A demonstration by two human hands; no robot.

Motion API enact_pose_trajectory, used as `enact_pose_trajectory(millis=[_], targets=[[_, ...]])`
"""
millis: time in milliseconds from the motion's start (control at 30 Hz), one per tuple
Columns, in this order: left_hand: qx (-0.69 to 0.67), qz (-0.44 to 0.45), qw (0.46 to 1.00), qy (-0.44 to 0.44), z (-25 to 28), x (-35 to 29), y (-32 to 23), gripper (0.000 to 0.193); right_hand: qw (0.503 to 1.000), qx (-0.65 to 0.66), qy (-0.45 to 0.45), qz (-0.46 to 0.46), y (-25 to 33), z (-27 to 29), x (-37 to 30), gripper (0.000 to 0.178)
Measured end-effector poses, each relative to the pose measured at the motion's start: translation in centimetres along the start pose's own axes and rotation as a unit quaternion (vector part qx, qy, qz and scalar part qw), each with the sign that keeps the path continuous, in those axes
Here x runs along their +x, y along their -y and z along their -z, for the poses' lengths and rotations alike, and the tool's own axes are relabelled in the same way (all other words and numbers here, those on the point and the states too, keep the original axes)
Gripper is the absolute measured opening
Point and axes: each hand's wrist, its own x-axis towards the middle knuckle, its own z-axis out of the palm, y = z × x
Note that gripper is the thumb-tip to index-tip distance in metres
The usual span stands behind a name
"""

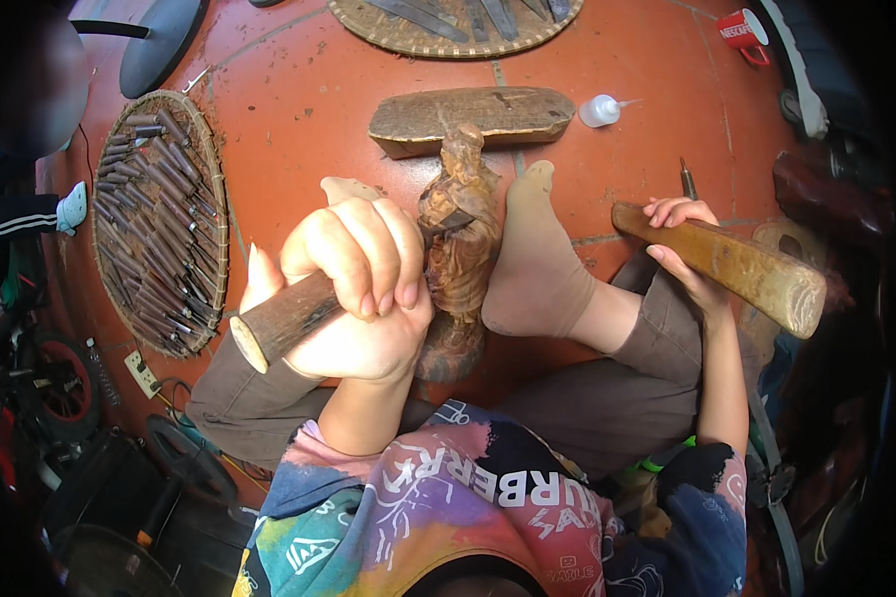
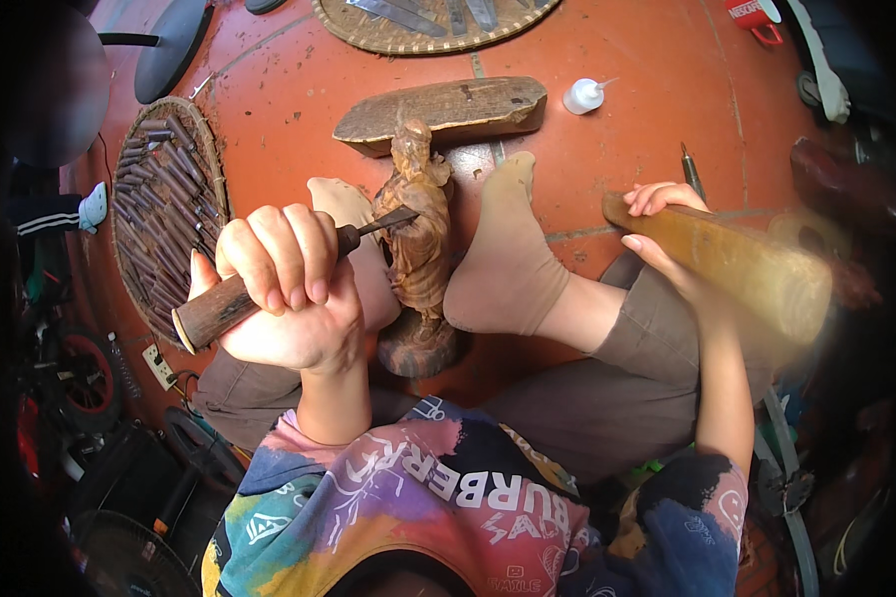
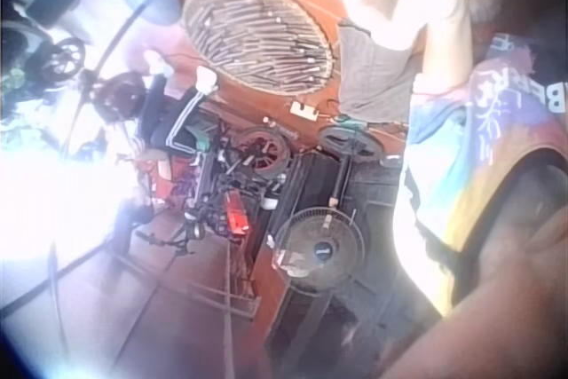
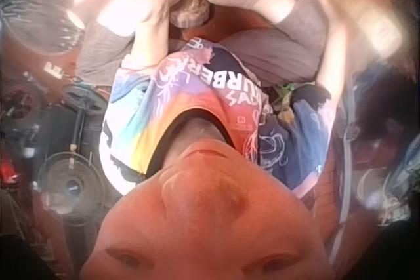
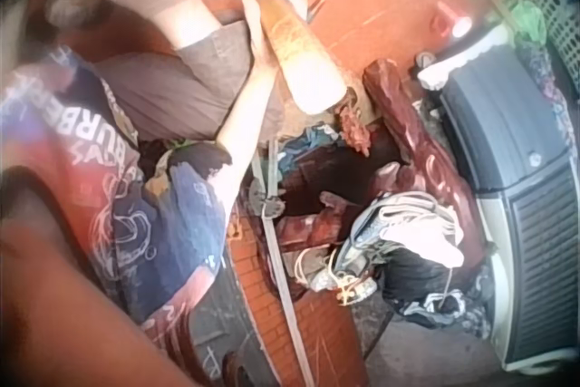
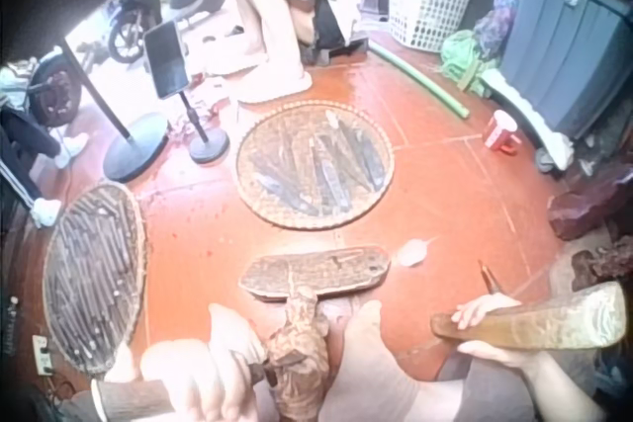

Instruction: The person carves a wooden sculpture using a chisel and a wooden mallet. They repeatedly strike the chisel to shape the wood, occasionally switching tools from a nearby basket.

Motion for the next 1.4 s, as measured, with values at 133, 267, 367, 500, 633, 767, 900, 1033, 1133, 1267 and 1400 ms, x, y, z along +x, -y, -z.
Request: enact_pose_trajectory(millis=[133,267,367,500,633,767,900,1033,1133,1267,1400], targets=[[0.022,-0.022,1.0,-0.002,-0.9,0.0,0.5,0.052,0.999,-0.017,0.002,-0.045,0.3,-0.5,0.1,0.027],[0.006,-0.033,0.999,0.014,-0.5,-0.4,1.2,0.053,0.99,-0.139,0.011,-0.019,3.7,0.2,0.5,0.022],[-0.018,-0.023,0.998,0.06,1.0,-0.6,1.2,0.056,0.948,-0.311,0.063,-0.001,12.9,-0.8,3.9,0.041],[-0.127,-0.02,0.992,0.016,2.0,-1.3,1.4,0.052,0.888,-0.403,0.098,0.198,22.7,-3.5,6.3,0.051],[-0.028,-0.007,0.999,0.023,2.3,-1.1,2.7,0.05,0.769,-0.565,0.12,0.275,27.5,-5.7,5.9,0.048],[0.008,-0.013,1.0,0.027,2.5,-0.9,3.3,0.049,0.654,-0.661,0.057,0.362,30.6,-7.3,5.8,0.031],[0.034,-0.012,0.999,0.018,3.4,-1.3,4.1,0.049,0.741,-0.587,0.042,0.324,28.1,-6.4,5.1,0.024],[0.064,-0.018,0.998,0.013,3.9,-1.2,3.9,0.05,0.691,-0.651,0.036,0.313,28.2,-5.7,4.3,0.022],[0.086,-0.025,0.996,0.003,4.4,-1.3,4.1,0.052,0.744,-0.602,0.04,0.287,27.2,-5.4,4.1,0.028],[0.13,-0.041,0.99,-0.021,5.1,-1.8,4.2,0.055,0.687,-0.675,0.071,0.26,28.0,-5.0,3.9,0.036],[0.181,-0.065,0.98,-0.052,5.8,-2.1,4.6,0.059,0.663,-0.693,0.062,0.277,27.2,-4.6,3.1,0.039]])
